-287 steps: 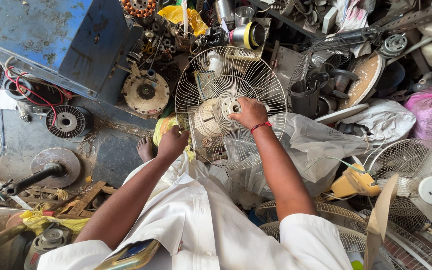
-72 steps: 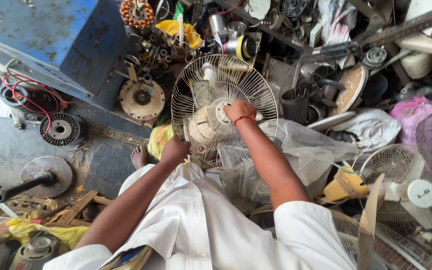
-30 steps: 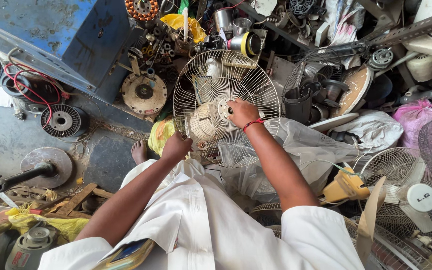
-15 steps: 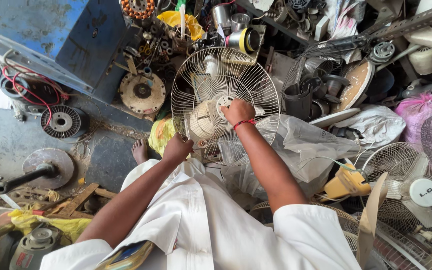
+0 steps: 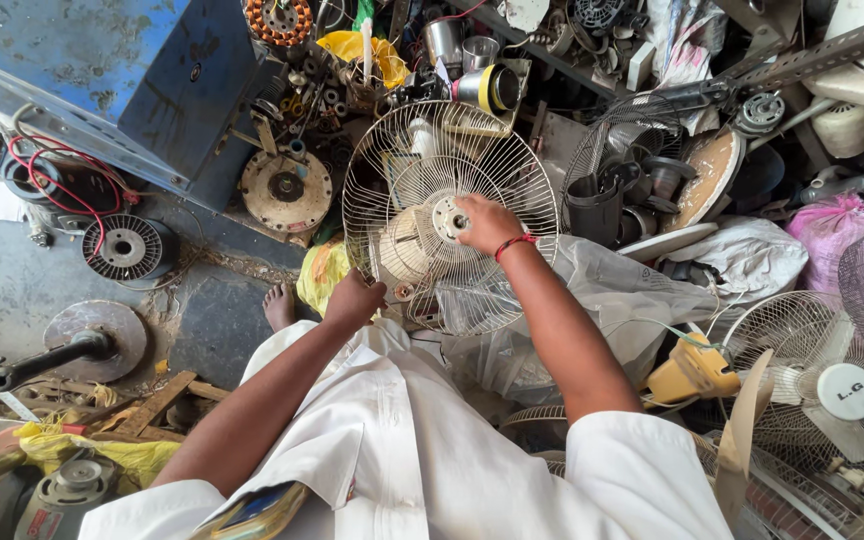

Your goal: The person disassembles a table fan by removing the fan blades and then unscrewing the central nut to separate the front and rear wire cages. The components are handled one at a time and placed aside in a cluttered workshop.

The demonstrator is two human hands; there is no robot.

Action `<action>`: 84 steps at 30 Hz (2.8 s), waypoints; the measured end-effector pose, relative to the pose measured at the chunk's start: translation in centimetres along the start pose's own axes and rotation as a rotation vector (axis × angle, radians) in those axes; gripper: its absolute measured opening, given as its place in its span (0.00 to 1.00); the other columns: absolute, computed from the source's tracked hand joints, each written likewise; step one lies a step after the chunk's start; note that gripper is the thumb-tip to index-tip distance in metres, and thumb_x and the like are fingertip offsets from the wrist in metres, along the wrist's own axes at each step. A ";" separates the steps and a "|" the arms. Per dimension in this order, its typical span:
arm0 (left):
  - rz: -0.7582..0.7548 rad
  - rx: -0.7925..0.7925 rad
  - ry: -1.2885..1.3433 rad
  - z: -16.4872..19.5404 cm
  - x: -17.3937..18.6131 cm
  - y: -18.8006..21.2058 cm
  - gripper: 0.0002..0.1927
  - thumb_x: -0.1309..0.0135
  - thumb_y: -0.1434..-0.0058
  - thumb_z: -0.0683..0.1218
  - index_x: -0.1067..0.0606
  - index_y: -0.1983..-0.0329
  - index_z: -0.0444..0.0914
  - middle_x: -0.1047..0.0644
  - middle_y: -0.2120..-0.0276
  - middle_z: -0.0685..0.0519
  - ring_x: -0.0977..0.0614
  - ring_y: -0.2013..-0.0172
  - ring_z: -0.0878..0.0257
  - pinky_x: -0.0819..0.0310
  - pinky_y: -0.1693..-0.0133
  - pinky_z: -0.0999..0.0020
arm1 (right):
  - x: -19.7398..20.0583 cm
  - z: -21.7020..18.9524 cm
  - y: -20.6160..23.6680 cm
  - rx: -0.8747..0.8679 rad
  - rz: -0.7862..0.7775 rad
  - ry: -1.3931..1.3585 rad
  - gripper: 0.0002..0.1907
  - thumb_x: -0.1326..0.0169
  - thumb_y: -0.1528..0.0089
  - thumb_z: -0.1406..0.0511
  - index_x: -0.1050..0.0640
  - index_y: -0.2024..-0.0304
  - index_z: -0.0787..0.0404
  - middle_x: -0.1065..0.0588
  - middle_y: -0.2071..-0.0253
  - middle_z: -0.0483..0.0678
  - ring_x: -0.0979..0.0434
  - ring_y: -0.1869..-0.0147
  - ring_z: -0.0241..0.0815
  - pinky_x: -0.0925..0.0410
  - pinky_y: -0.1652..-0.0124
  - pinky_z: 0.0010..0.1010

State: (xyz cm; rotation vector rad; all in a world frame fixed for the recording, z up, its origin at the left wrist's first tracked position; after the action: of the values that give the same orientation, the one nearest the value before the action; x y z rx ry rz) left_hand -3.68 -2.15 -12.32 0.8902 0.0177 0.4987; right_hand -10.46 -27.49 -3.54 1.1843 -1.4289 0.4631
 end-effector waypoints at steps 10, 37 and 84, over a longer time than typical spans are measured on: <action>0.016 0.006 0.017 0.1 -0.6 -0.1 0.21 0.48 0.41 0.48 0.31 0.53 0.27 0.17 0.69 0.43 0.14 0.70 0.55 0.16 0.72 0.62 | -1.0 -0.4 0.7 0.029 0.112 0.016 0.27 0.31 0.48 0.62 0.21 0.46 0.55 0.23 0.49 0.47 0.21 0.47 0.52 0.28 0.49 0.42; -0.044 0.045 0.134 -0.2 -1.1 0.0 0.20 0.48 0.40 0.50 0.29 0.50 0.32 0.17 0.65 0.48 0.15 0.64 0.61 0.19 0.70 0.62 | 0.8 3.7 2.6 -0.219 0.079 -0.310 0.32 0.34 0.46 0.57 0.24 0.39 0.54 0.24 0.42 0.52 0.22 0.40 0.51 0.30 0.41 0.38; -0.030 0.054 0.149 0.0 -1.4 0.2 0.18 0.50 0.39 0.48 0.26 0.50 0.33 0.19 0.65 0.50 0.17 0.64 0.62 0.16 0.70 0.60 | -0.9 1.6 3.2 -0.374 0.166 -0.099 0.36 0.34 0.47 0.42 0.26 0.51 0.61 0.19 0.60 0.57 0.18 0.57 0.57 0.26 0.57 0.48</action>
State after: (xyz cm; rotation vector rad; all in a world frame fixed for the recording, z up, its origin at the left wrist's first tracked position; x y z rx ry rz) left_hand -5.03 -2.63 -12.43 0.9024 0.1806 0.5381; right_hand -14.13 -27.11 -3.64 0.8008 -1.6242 0.2368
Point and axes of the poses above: each hand's wrist, its own y-axis away from the middle knuckle, its own x-axis out of the back of the hand, z = x × y, the point moved 6 cm from there along -y, towards the middle knuckle
